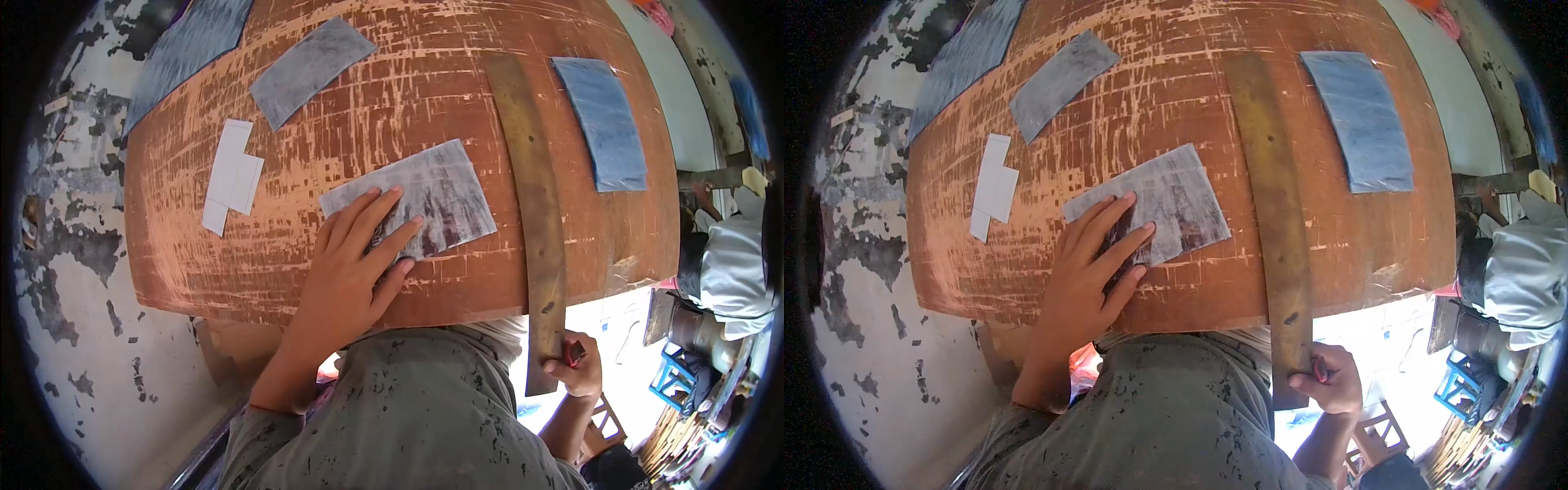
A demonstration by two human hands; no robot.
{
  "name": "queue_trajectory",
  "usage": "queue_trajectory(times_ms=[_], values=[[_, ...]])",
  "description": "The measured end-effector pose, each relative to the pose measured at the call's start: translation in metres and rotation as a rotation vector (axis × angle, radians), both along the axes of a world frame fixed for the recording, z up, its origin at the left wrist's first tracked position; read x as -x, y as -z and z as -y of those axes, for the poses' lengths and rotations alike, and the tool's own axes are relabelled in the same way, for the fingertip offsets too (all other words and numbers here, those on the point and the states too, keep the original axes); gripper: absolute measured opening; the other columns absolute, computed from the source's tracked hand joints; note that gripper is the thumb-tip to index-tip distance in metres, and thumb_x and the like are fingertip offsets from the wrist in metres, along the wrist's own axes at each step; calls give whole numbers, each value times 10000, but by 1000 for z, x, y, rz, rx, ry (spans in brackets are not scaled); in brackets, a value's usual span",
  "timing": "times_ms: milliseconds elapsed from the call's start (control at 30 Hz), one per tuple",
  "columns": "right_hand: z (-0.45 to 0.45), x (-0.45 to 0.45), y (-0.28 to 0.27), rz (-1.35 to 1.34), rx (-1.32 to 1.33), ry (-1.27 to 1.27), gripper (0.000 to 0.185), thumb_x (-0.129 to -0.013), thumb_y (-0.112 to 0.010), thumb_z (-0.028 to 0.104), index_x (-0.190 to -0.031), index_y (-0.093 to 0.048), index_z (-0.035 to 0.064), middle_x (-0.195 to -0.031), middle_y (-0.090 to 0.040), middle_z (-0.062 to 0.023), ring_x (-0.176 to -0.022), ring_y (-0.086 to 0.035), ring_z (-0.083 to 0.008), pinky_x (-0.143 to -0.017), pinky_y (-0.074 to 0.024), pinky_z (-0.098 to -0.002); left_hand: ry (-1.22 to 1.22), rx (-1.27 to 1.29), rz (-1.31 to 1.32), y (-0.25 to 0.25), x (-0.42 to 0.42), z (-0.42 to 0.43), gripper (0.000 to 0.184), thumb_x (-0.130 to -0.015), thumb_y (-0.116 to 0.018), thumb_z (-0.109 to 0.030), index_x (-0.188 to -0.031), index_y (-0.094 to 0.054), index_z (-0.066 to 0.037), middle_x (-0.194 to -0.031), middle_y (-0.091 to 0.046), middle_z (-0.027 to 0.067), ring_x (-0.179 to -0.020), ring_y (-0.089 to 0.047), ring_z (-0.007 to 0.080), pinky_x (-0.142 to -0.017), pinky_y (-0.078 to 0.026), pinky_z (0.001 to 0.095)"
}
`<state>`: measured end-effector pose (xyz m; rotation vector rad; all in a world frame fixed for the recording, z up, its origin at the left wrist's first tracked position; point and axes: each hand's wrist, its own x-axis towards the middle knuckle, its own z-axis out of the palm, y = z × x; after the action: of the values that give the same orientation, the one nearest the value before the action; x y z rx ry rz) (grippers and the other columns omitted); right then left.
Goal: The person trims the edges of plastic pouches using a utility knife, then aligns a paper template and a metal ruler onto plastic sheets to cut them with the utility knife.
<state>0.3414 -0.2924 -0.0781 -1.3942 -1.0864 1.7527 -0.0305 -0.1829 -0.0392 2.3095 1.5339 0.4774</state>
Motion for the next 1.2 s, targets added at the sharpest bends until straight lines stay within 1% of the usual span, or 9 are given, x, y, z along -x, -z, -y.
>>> queue_trajectory(times_ms=[100, 300, 367, 400, 467, 533, 633, 800, 1200], values=[[5, -1, 3, 5, -141, 129, 341, -801, -924, 191, -970, -746, -44, -693, -598, 42, -627, -476, -64, -574, -347, -268, -3, 14, -25, -3, -8, -3, 460, -956, -703, -190, -1413, -683, -137, -1610, -492, 139, -1478, -448, 380, -1188, -357, 514], [4, -22, 29, -4, -250, -153, 346, -754, -943, 155, -723, -626, 19, -567, -451, -1, -504, -411, -138, -509, -294, -326, 44, -60, -142, -4, -17, -3, 482, -947, -676, -142, -1429, -674, -149, -1593, -469, 166, -1438, -444, 417, -1177, -353, 536], [-5, -21, 27, 1, -325, -267, 335, -745, -927, 166, -907, -747, -66, -672, -678, -99, -524, -567, -149, -514, -353, -325, 31, -53, -121, -2, -18, -3, 473, -944, -673, -135, -1416, -681, -153, -1592, -465, 170, -1437, -441, 424, -1174, -352, 542], [-7, -18, 27, 1, -326, -270, 335, -745, -927, 166, -907, -747, -66, -672, -678, -99, -524, -567, -149, -514, -353, -325, 24, -44, -99, -1, -18, -3, 464, -940, -671, -128, -1403, -689, -157, -1592, -461, 173, -1435, -438, 430, -1171, -351, 548], [-8, -6, 28, 1, -290, -261, 358, -731, -948, 119, -722, -602, 28, -566, -430, -28, -497, -430, -186, -505, -289, -365, 24, -32, -85, 0, -16, -2, 488, -933, -678, -130, -1420, -663, -135, -1593, -457, 183, -1438, -434, 433, -1175, -348, 549], [-24, 8, 11, 42, -301, -310, 350, -768, -931, 96, -748, -588, 29, -580, -451, -41, -507, -448, -210, -512, -306, -376, 26, -20, -71, 0, -15, -1, 515, -925, -685, -132, -1438, -638, -113, -1594, -453, 193, -1441, -430, 436, -1179, -345, 550], [-25, 13, 20, -47, -332, -427, 239, -820, -900, 78, -923, -708, -21, -638, -515, -69, -557, -505, -191, -542, -363, -363, -65, -12, 69, -2, -14, 1, 600, -919, -698, -149, -1492, -549, -50, -1607, -415, 233, -1459, -409, 453, -1204, -328, 558], [-32, 38, 8, -57, -209, -398, 262, -836, -894, 100, -886, -665, -16, -663, -535, -64, -588, -498, -176, -561, -372, -366, -53, -62, 171, 2, -23, -4, 747, -941, -714, -248, -1586, -421, -9, -1652, -297, 325, -1513, -323, 527, -1220, -289, 626], [-21, 36, 27, -38, -148, -431, 325, -852, -895, 137, -808, -595, 20, -660, -512, -54, -594, -470, -162, -566, -370, -358, -41, 79, 28, 13, -31, -5, 792, -948, -708, -281, -1623, -378, -32, -1725, -191, 284, -1578, -198, 524, -1273, -188, 638]])
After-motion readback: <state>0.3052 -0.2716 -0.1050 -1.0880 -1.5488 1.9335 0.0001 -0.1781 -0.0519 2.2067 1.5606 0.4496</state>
